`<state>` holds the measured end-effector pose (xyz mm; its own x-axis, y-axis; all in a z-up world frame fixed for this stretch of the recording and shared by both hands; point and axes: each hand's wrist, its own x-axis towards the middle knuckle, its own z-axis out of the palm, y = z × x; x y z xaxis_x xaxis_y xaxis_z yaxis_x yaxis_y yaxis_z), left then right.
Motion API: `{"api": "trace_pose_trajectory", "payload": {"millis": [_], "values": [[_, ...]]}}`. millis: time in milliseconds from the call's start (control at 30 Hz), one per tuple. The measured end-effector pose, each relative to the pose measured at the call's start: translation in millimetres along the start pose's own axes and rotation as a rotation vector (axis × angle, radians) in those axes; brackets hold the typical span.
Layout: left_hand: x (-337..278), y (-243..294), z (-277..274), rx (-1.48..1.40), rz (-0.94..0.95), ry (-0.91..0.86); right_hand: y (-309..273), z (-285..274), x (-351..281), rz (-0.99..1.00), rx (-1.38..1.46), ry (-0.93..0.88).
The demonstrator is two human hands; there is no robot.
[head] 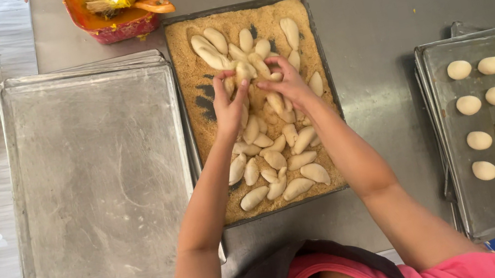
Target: The person picks up elongated dough pieces from a tray filled with a granular coating and places them onto a metal baking sheet. They arrange the pieces in neat rows, spacing them evenly across the tray.
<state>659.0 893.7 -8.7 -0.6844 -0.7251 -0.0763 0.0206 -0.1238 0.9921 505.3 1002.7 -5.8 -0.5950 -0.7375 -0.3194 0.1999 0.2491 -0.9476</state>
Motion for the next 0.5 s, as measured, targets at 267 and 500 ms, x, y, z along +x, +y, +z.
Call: {"api": "trace_pose_trajectory", "payload": {"millis": [267, 500], "values": [[-56.6, 46.4, -33.5, 0.472, 0.517, -0.276, -9.8, -2.3, -97.1, -0.577, -0.536, -0.084], [-95.5, 34.6, -77.3, 0.707, 0.420, -0.294, 20.5, -40.9, -120.6, -0.626, -0.458, -0.190]]}}
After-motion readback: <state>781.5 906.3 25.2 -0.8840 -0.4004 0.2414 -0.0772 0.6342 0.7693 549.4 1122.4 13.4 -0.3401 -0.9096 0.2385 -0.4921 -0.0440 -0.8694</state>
